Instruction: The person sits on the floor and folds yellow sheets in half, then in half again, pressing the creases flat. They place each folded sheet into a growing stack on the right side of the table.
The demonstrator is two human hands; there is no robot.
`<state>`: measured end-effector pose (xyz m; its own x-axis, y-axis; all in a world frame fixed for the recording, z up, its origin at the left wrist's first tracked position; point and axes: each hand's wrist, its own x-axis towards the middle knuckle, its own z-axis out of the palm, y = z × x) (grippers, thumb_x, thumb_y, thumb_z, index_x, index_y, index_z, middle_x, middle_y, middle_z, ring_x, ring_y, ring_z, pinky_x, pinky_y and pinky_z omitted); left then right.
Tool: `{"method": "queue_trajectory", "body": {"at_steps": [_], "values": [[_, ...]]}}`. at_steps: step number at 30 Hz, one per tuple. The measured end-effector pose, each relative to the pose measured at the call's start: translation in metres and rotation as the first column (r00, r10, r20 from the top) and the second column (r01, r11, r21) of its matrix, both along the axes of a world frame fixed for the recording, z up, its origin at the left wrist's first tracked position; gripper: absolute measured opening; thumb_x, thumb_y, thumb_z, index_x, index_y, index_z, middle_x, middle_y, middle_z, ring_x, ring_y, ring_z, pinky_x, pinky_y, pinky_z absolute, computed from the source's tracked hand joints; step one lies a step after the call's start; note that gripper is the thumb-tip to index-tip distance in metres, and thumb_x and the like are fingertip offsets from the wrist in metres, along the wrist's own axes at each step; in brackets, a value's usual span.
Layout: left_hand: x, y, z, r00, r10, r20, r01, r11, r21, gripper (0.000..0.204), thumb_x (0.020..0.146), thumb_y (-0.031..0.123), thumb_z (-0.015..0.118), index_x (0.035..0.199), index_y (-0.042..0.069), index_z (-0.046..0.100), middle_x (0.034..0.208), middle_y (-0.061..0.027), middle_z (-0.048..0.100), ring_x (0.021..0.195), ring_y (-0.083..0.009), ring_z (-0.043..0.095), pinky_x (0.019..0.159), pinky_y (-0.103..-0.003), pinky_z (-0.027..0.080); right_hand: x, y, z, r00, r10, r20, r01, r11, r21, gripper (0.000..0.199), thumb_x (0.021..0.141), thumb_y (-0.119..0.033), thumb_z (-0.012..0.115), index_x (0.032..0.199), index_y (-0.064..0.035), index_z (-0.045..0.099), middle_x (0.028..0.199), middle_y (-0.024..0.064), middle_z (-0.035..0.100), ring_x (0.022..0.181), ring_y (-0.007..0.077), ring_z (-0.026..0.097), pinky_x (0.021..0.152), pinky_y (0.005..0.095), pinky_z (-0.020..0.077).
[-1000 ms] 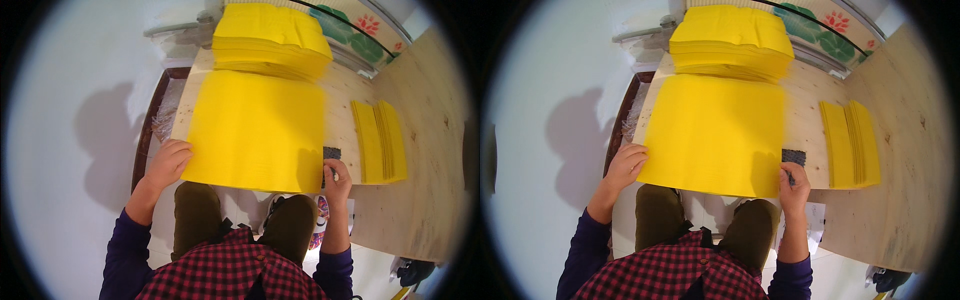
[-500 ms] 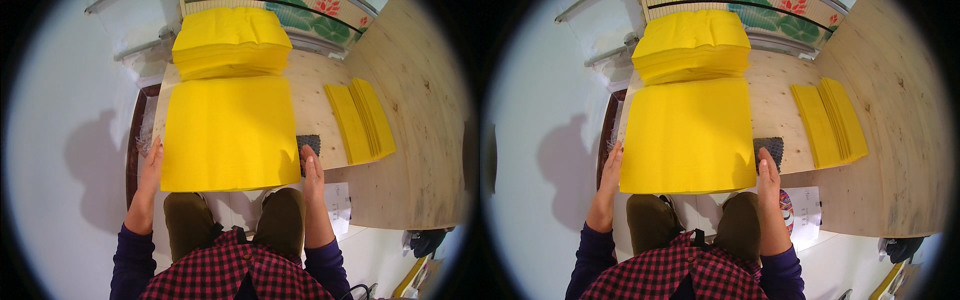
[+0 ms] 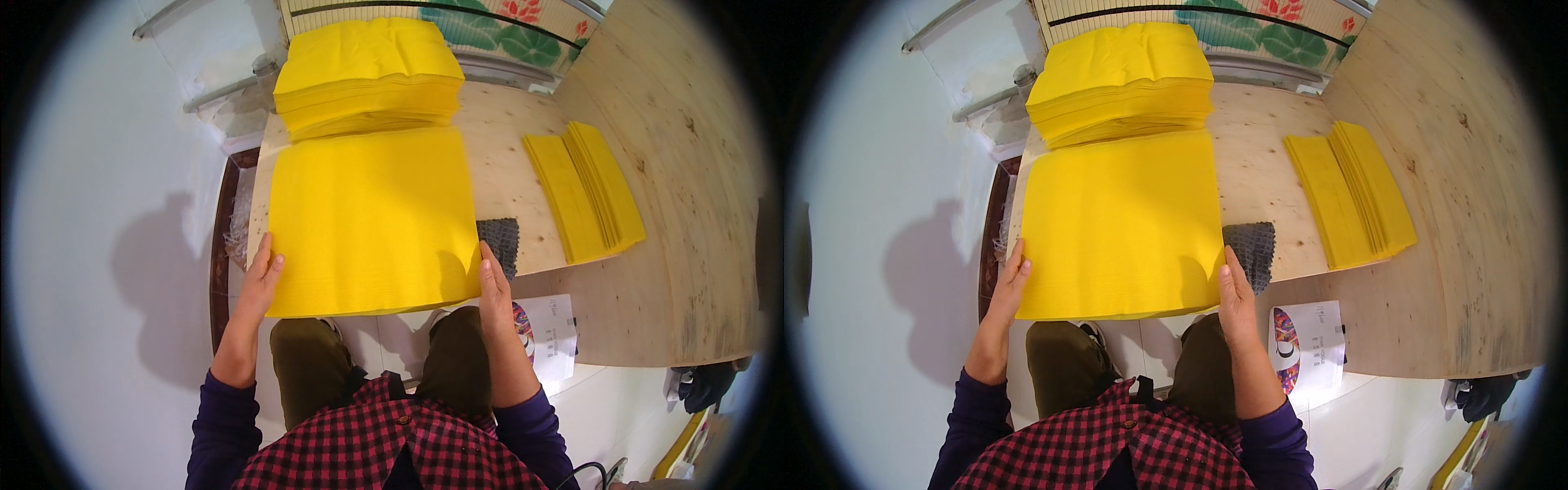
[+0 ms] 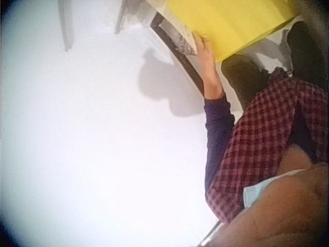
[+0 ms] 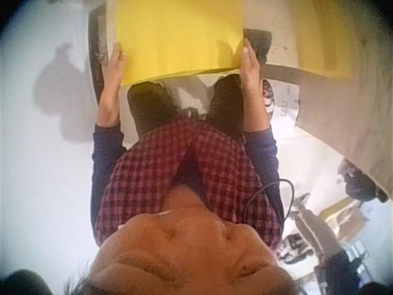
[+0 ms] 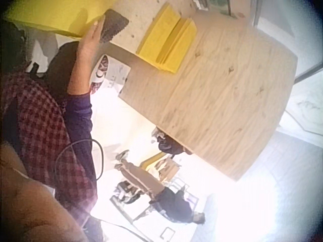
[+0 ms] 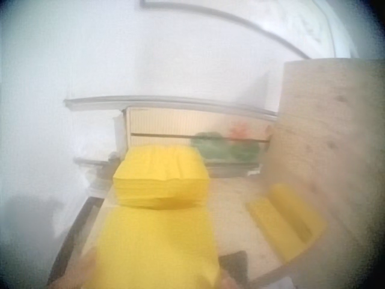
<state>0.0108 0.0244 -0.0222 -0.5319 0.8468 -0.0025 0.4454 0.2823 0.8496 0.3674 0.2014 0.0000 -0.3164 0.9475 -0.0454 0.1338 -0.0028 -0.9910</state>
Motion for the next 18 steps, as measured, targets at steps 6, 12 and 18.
{"method": "queue_trajectory", "body": {"at_steps": [6, 12, 18], "values": [[-0.003, 0.000, 0.001, 0.979, 0.020, -0.203, -0.032, 0.998, -0.053, 0.060, 0.102, 0.034, 0.045, 0.149, 0.002, 0.028, 0.155, -0.0205, 0.026, 0.144, -0.0310, 0.025, 0.116, -0.036, 0.021, 0.011, -0.001, -0.004, 0.988, -0.096, -0.119, 0.092, 0.995, -0.033, 0.060, 0.102, -0.042, 0.043, 0.141, 0.0042, 0.042, 0.144, 0.0180, 0.044, 0.135, 0.0259, 0.040, 0.112, 0.0355, 0.0282], [0.014, 0.006, 0.033, 0.936, -0.062, -0.348, 0.103, 0.990, 0.100, 0.051, 0.099, 0.019, 0.049, 0.145, 0.003, 0.035, 0.153, -0.0210, 0.030, 0.144, -0.0325, 0.026, 0.116, -0.038, 0.021, 0.027, -0.015, -0.012, 0.976, -0.164, -0.145, 0.157, 0.986, -0.063, 0.049, 0.101, -0.034, 0.049, 0.135, 0.0011, 0.050, 0.135, 0.0141, 0.053, 0.126, 0.0232, 0.048, 0.107, 0.0344, 0.0349], [0.060, 0.033, 0.064, 0.910, -0.233, -0.342, 0.314, 0.928, 0.201, 0.043, 0.095, 0.013, 0.053, 0.136, 0.003, 0.048, 0.144, -0.0201, 0.044, 0.139, -0.0329, 0.035, 0.114, -0.038, 0.026, 0.040, -0.033, -0.015, 0.963, -0.203, -0.176, 0.184, 0.976, -0.119, 0.042, 0.099, -0.025, 0.055, 0.131, 0.0014, 0.053, 0.129, 0.0100, 0.057, 0.122, 0.0204, 0.050, 0.104, 0.0324, 0.0367]]}}
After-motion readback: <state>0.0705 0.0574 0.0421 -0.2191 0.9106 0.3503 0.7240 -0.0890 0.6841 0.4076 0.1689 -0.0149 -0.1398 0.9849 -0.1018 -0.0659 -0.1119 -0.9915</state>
